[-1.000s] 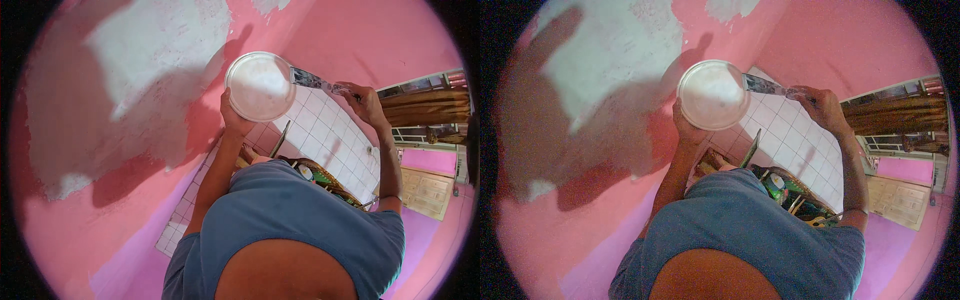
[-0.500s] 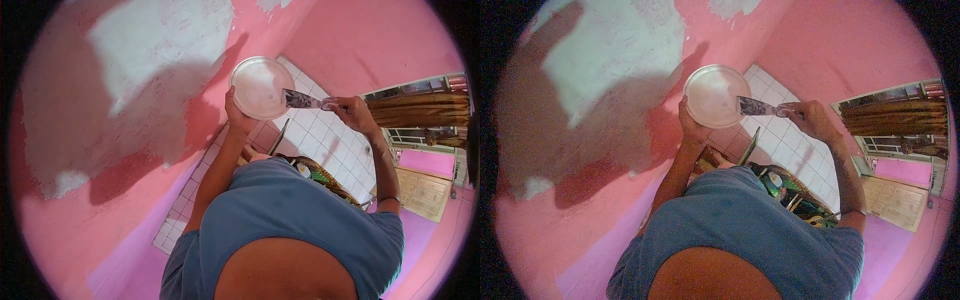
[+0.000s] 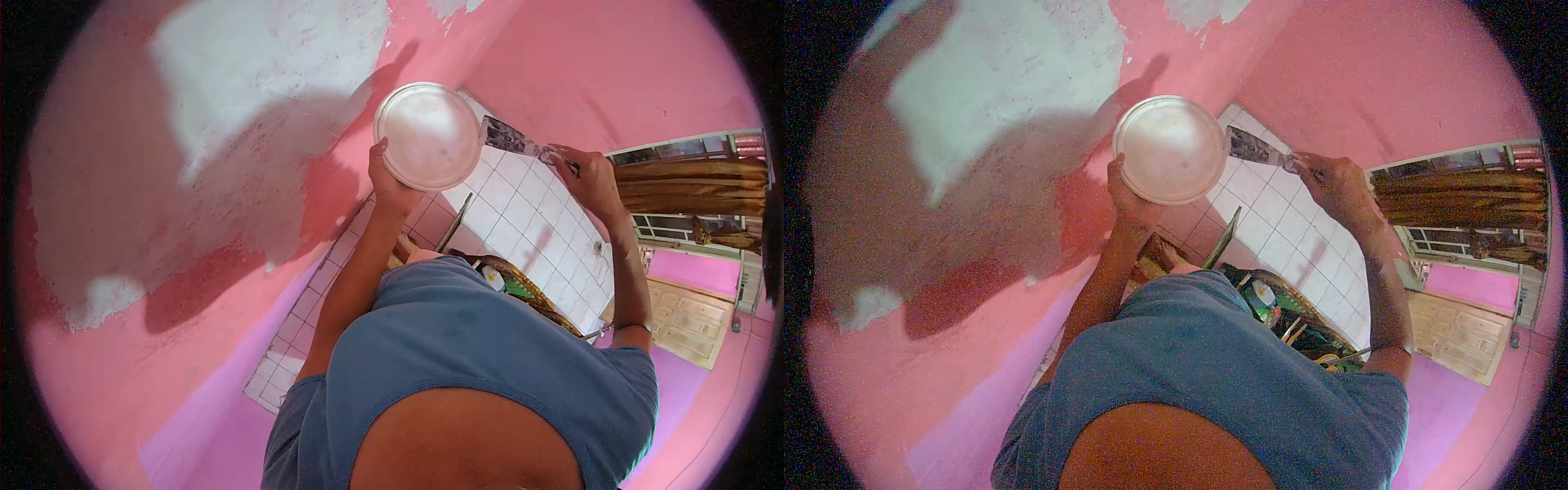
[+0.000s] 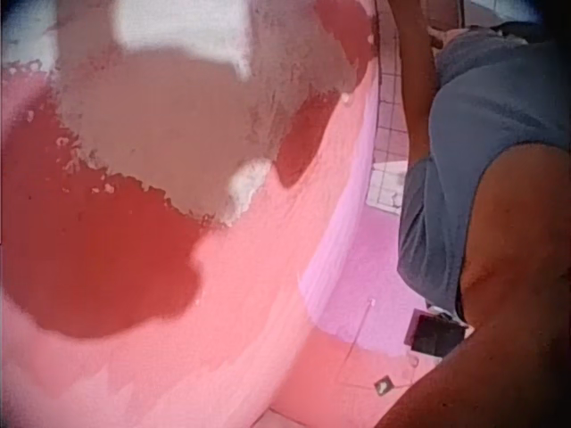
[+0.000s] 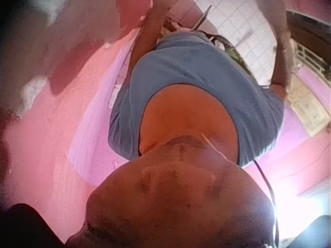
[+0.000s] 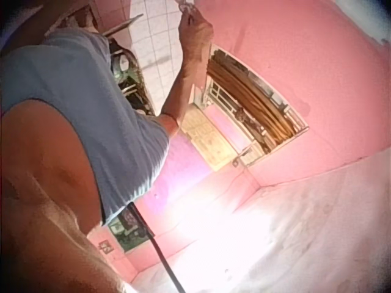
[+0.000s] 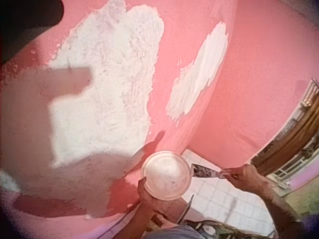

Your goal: The person uses a putty knife to apply white plaster to a pink wall, scraping it across the surface from a container held in the other hand.

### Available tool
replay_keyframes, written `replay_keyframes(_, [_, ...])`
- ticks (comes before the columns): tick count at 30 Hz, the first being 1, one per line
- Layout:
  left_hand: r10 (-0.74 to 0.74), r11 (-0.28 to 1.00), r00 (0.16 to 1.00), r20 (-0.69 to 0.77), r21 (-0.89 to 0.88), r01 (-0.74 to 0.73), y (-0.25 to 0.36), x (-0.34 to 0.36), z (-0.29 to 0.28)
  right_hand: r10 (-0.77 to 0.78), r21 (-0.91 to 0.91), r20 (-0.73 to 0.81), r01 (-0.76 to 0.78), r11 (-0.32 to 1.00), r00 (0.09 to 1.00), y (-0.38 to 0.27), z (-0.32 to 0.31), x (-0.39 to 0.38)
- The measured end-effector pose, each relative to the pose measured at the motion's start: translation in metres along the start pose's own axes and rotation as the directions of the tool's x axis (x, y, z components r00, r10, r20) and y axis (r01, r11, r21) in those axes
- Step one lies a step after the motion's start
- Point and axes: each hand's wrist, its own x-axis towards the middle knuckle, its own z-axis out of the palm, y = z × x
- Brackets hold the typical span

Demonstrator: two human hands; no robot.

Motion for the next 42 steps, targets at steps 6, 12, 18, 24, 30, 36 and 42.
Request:
replay_keyframes(6, [0.058,0.998,0.997,-0.055,-0.004,-0.058,-0.017,0.014,-0.014,-0.130,-0.060,-0.049,0.127,0.990,0.990,0.004,0.020,-0.002])
replay_keyframes(12, [0.063,0.995,0.994,-0.087,-0.071,-0.069,-0.019,0.012,0.005,-0.055,-0.051,-0.071,0.051,0.997,0.996,-0.014,0.024,-0.014])
replay_keyframes(18, [0.139,0.990,0.990,0.018,-0.028,-0.139,-0.011,0.018,-0.002,-0.023,0.004,-0.013,0.023,1.000,1.000,-0.026,0.029,-0.022])
replay_keyframes(24, [0.046,0.999,0.999,-0.020,-0.027,-0.047,-0.009,0.008,0.007,-0.023,0.225,0.095,0.001,0.974,0.995,-0.005,0.024,-0.020])
replay_keyframes(30, [-0.078,0.995,0.996,0.041,-0.056,0.080,-0.002,0.005,-0.002,0.011,0.159,0.143,-0.034,0.987,0.990,0.001,-0.016,0.006])
replay_keyframes(36, [-0.050,0.998,0.999,0.001,0.027,0.050,-0.004,0.008,0.004,-0.086,0.151,0.176,0.059,0.987,0.981,0.044,0.005,0.014])
replay_keyframes(42, [-0.013,0.996,1.000,-0.026,0.083,0.015,-0.002,0.016,0.009,0.032,0.267,0.242,-0.098,0.959,0.970,0.037,-0.002,0.015])
